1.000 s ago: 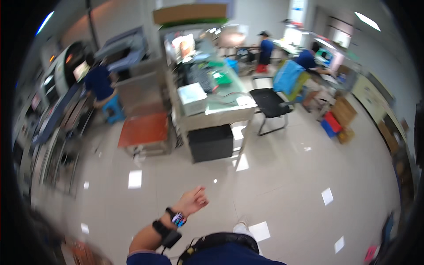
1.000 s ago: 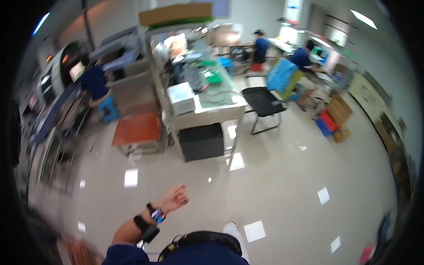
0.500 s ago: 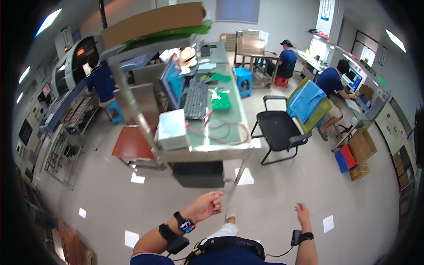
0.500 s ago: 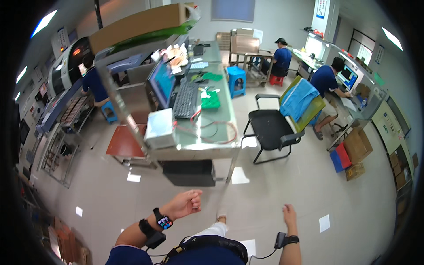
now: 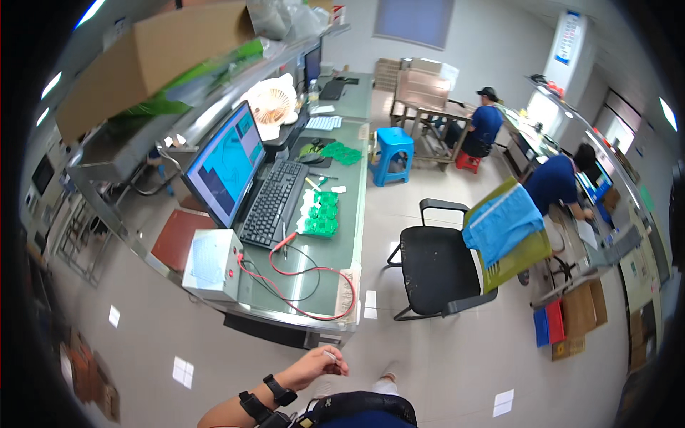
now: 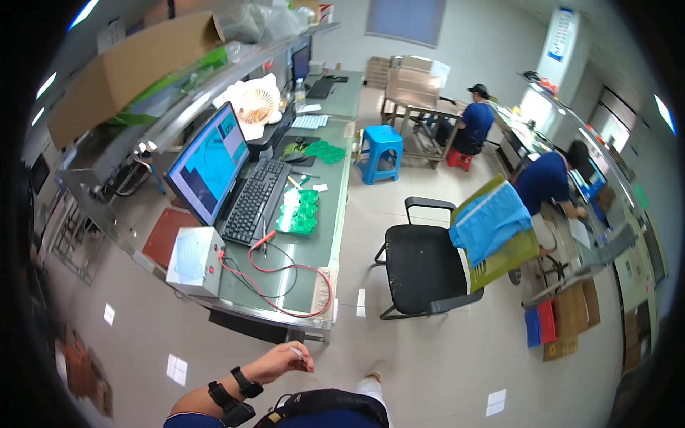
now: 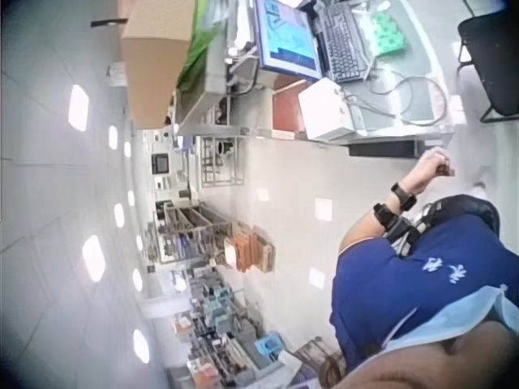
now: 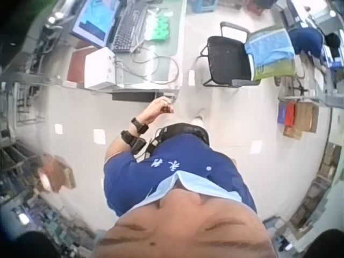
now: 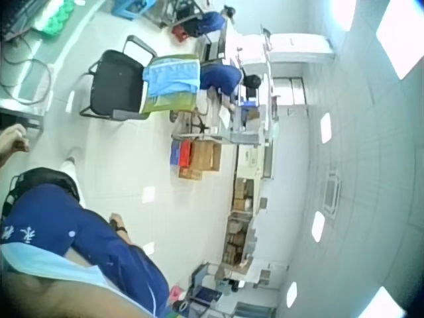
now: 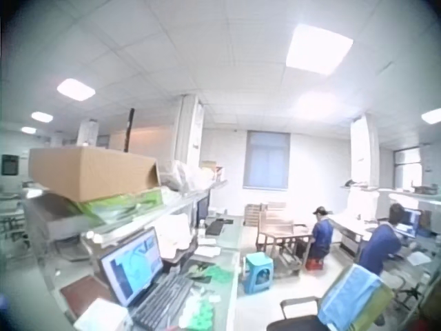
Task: The recorder reviews a production document, walks to a computer workstation, and enters data using a mouse and keyboard while interacting with a colleague.
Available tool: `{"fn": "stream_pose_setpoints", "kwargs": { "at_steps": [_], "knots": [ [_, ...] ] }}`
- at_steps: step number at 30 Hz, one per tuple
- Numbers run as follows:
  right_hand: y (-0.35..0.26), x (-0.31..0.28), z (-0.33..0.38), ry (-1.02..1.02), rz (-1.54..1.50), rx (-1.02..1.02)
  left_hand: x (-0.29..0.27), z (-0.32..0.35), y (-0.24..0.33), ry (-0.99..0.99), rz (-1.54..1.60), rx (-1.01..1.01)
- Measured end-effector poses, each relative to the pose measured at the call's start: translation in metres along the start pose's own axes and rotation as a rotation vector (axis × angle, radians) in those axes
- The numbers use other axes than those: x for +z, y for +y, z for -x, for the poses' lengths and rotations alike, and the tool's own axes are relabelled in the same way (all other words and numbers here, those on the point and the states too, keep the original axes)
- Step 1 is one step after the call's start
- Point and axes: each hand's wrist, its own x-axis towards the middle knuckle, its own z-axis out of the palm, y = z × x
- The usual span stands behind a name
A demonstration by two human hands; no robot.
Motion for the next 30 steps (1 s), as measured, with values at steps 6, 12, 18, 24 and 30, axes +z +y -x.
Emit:
{"fn": "stream_pose_setpoints", "kwargs": {
  "at_steps": [6, 12, 18, 24, 30],
  "knots": [
    [-0.159, -0.083, -0.086, -0.027, 0.035, -0.054, 0.020, -0.059, 0.006, 0.274, 0.263, 0.240],
    [-0.361, -0.129, -0.164, -0.045, 0.261, -0.182, 0.040, -0.101, 0.020, 0.526, 0.393, 0.264],
    [-0.435, -0.121, -0.195, -0.150, 0.348, -0.149, 0.019, -0.164, 0.046, 0.502, 0.552, 0.295],
    [-0.475, -0.112, -0.189, -0.204, 0.353, 0.005, -0.003, -0.222, 0.098, 0.501, 0.484, 0.189],
    [-0.497, -0.096, -0.185, -0.119, 0.279, 0.004, -0.018, -0.285, 0.145, 0.372, 0.395, 0.145]
  ]
}}
